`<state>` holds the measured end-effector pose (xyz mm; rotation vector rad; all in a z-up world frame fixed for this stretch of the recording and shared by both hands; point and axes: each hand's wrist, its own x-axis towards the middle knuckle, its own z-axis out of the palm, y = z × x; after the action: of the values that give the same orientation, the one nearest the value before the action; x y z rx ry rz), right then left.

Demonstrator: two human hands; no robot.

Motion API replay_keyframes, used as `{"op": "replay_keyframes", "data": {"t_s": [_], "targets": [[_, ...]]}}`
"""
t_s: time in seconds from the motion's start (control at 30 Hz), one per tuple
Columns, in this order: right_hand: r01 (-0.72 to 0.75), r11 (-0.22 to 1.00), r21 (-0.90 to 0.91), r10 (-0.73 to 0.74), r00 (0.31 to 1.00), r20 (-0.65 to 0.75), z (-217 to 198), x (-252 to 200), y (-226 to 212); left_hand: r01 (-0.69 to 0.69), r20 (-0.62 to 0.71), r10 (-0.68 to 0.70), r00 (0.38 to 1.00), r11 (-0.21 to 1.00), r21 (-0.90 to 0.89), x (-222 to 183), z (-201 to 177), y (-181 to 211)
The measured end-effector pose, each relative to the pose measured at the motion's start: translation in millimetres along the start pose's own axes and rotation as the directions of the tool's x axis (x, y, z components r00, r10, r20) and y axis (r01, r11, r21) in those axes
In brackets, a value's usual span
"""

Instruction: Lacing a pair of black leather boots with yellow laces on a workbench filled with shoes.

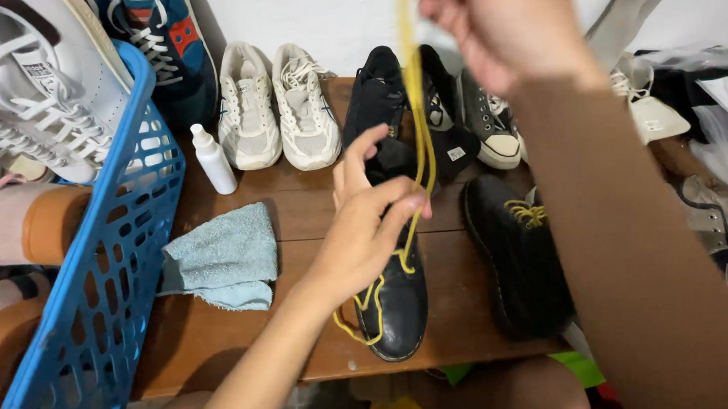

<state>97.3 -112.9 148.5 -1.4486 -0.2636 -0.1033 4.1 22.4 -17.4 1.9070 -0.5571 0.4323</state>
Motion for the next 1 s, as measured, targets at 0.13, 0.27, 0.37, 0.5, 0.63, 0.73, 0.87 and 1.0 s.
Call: {"op": "replay_keyframes", "data": {"t_s": [0.13, 0.27, 0.37, 0.5, 0.63, 0.73, 0.87, 1.0], "targets": [[-0.046, 0.980, -0.193, 0.045, 0.999, -0.007, 4.0, -35.5, 27.7, 0.046, -0.263, -0.072, 0.962, 0.993, -0.105, 17.2, -14.3, 9.0], [-0.078, 0.793, -0.605, 0.187, 0.975, 0.121, -9.0, -101.0, 61.5, 0.049, -0.324, -0.085, 0.942, 0.992, -0.119, 29.0, -25.2, 15.4], [0.225, 0.789, -0.572, -0.010, 0.935, 0.354, -9.4, -111.5, 100.7, 0.031, -0.279, -0.088, 0.956, 0.979, -0.200, 29.9, -19.7, 21.7], [0.199, 0.829, -0.523, -0.042, 0.954, 0.296, -8.7, -91.2, 86.5, -0.061, -0.153, 0.043, 0.987, 0.991, -0.118, 22.0, -20.4, 13.7], [-0.079, 0.852, -0.517, 0.036, 0.995, -0.092, -8.2, -69.1, 28.3, 0.092, -0.014, -0.094, 0.996, 0.991, -0.098, 5.8, -25.8, 3.9], [0.229, 0.932, -0.280, -0.175, 0.963, 0.205, -32.0, -31.7, 16.5, 0.083, 0.143, -0.100, 0.985, 0.990, 0.116, -2.7, -17.1, -24.0], [0.222, 0.929, -0.296, -0.161, 0.963, 0.218, -8.0, -25.8, -9.2, 0.151, 0.239, -0.158, 0.958, 0.987, 0.049, -1.4, -17.0, -26.2], [0.079, 0.948, -0.310, -0.017, 0.981, 0.195, 4.0, -24.8, -7.3, 0.064, 0.325, -0.059, 0.944, 0.998, -0.004, -3.2, -17.1, -27.5]]}}
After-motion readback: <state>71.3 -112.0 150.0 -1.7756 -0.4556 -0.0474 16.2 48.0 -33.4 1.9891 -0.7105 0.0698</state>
